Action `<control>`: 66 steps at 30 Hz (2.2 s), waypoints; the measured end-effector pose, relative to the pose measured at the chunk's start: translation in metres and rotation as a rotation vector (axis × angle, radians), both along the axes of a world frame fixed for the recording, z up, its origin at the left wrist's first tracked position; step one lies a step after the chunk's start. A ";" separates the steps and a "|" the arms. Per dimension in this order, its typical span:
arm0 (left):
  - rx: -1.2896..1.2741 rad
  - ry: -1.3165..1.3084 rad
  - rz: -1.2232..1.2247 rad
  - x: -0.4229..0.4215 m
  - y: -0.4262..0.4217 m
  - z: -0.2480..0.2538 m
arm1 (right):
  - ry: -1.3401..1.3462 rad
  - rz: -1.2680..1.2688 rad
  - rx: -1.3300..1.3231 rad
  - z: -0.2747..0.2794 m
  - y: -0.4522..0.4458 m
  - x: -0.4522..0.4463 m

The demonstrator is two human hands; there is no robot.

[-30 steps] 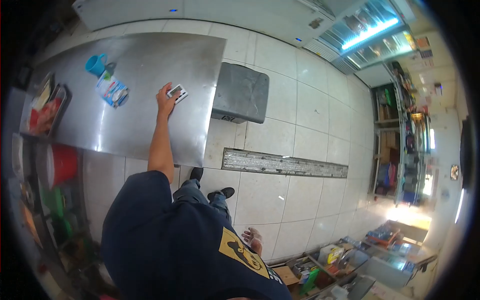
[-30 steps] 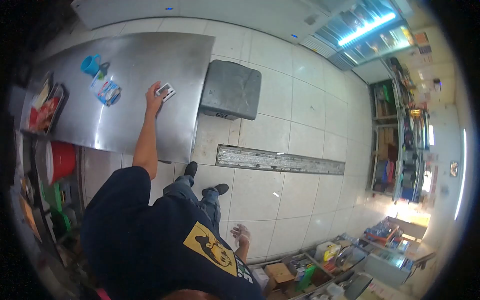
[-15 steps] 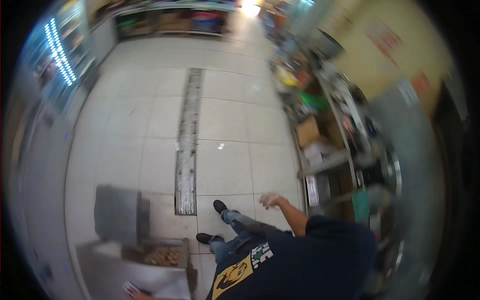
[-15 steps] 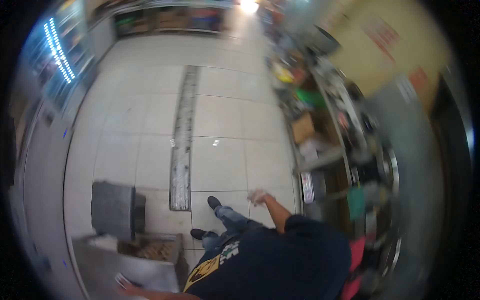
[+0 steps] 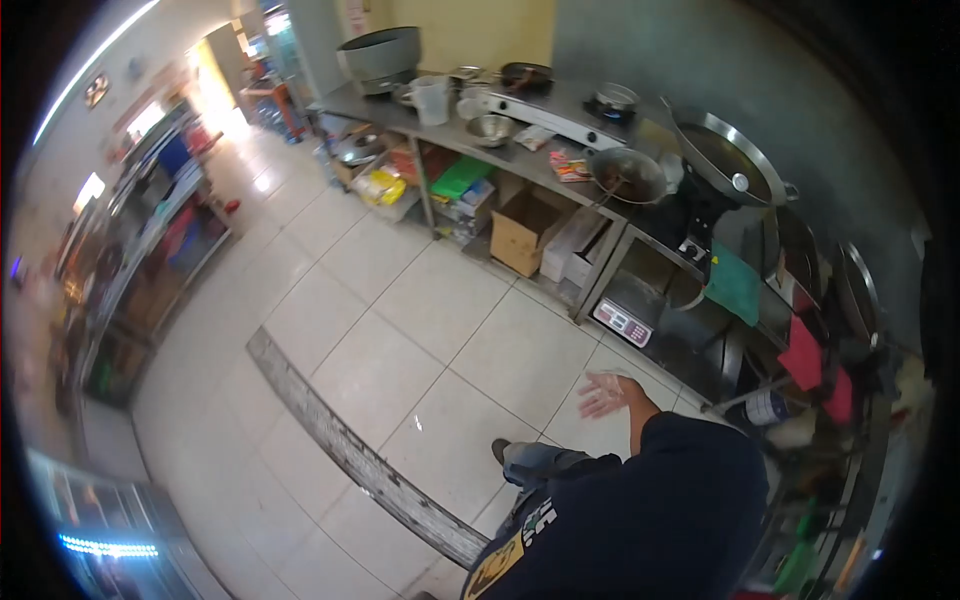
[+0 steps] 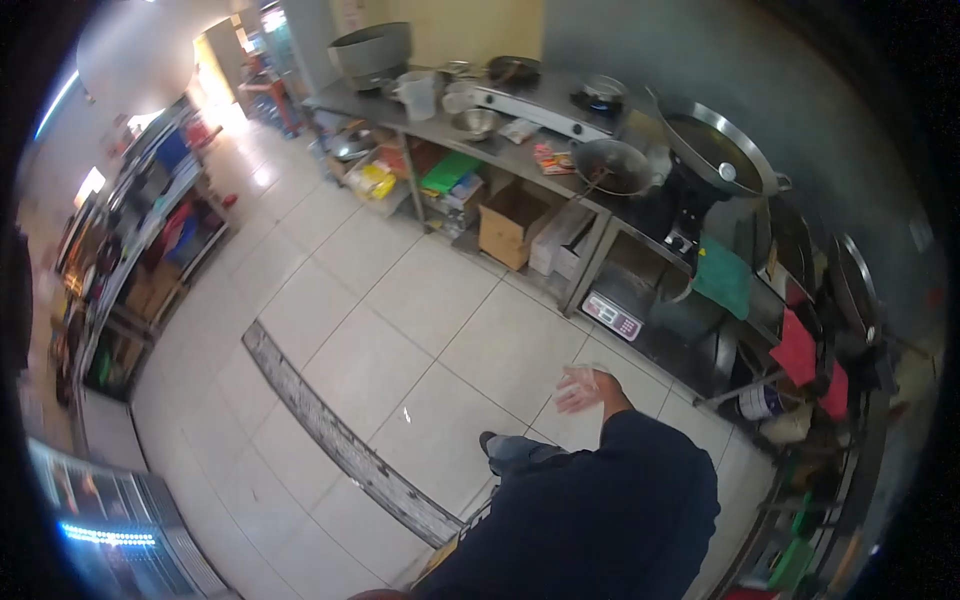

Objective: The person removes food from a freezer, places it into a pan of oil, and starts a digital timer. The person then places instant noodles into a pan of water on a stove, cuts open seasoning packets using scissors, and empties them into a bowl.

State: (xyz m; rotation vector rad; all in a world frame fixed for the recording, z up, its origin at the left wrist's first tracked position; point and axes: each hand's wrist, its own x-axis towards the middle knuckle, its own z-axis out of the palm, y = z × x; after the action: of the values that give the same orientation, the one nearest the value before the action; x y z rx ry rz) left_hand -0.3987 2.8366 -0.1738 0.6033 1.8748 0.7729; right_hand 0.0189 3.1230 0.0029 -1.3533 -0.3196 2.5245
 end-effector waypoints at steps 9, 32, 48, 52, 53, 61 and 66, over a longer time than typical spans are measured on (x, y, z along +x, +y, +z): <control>-0.213 -0.073 0.145 -0.153 0.282 0.005 | -0.962 0.516 0.819 -0.022 0.203 -0.051; -0.103 -0.447 -1.603 0.015 1.135 0.277 | -2.088 0.144 0.468 -0.018 0.829 0.031; 0.547 1.156 -1.214 0.420 1.232 0.207 | -1.771 -0.180 0.926 0.039 0.738 0.021; 0.419 1.053 -1.236 0.424 1.228 0.200 | -1.674 -0.150 1.006 0.083 0.732 0.044; 0.385 1.045 -1.279 0.422 1.228 0.204 | -1.518 -0.356 0.806 0.103 0.739 0.050; 1.016 0.356 -1.220 0.402 1.213 0.298 | -1.494 -0.607 1.065 0.205 0.796 0.120; 1.154 0.172 -1.366 0.412 1.220 0.378 | -1.401 -0.306 1.123 0.251 0.834 0.146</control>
State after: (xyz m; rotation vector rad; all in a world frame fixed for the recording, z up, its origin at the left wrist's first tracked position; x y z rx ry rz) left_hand 0.0137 4.0569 0.2038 2.3334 0.5539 0.7274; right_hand 0.1650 3.9573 0.2541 -1.9767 -1.3109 0.4626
